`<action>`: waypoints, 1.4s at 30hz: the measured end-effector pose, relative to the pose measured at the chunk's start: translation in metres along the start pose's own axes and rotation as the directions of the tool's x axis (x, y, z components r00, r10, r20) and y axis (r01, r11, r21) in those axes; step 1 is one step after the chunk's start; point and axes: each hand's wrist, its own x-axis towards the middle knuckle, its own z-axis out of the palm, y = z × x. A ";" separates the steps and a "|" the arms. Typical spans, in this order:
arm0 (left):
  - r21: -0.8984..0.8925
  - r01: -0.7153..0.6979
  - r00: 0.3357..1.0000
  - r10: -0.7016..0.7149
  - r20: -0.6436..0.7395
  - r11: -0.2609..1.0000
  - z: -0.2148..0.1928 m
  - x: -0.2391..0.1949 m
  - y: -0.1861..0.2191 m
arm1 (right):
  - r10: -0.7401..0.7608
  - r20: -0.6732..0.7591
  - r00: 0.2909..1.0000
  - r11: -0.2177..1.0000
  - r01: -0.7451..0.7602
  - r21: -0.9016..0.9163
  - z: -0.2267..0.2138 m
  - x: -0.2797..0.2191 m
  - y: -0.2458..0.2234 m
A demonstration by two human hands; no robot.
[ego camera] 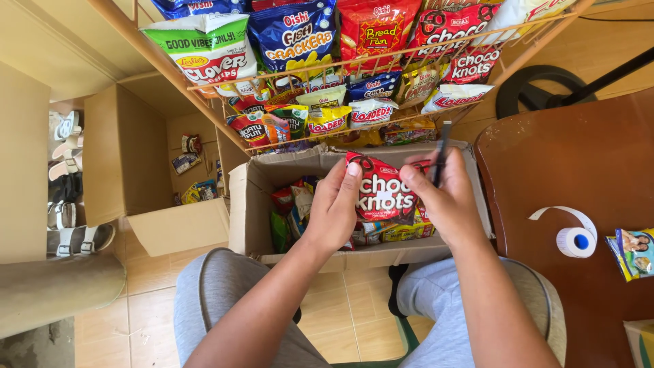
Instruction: The person picks snack packets from a cardboard box, writes on them with a pen, and places them on a wire rack. The person also handles a roll of tape and writes on a small piece of paper.
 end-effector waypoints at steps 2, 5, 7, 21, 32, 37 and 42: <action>-0.096 0.043 0.998 -0.038 0.053 0.994 0.001 -0.001 -0.005 | 0.290 -0.054 0.955 0.956 -0.287 0.061 0.004 0.001 -0.007; -0.315 0.109 0.987 -0.064 0.148 0.943 0.001 0.001 0.010 | 0.247 0.002 0.969 0.969 -0.247 -0.016 0.000 -0.001 0.003; -0.235 0.084 0.979 -0.036 0.203 0.968 -0.001 0.003 0.013 | 0.204 -0.011 0.979 0.979 -0.204 -0.029 0.002 -0.001 0.002; -0.095 0.113 0.939 -0.075 0.336 0.989 -0.006 -0.004 0.000 | 0.100 -0.267 0.958 0.987 -0.062 0.150 0.002 0.004 0.023; -0.376 0.452 0.882 -0.344 0.321 0.809 -0.002 -0.001 0.007 | 0.185 -0.098 0.978 0.983 -0.182 0.035 0.010 -0.007 0.012; -0.321 0.412 0.902 -0.331 0.278 0.853 0.002 0.002 0.017 | -0.205 -0.098 0.974 0.978 0.199 -0.066 -0.006 -0.009 -0.033; -0.295 0.388 0.917 -0.334 0.217 0.873 0.002 -0.001 0.016 | -0.245 0.168 0.955 0.862 0.135 0.489 -0.036 -0.046 -0.035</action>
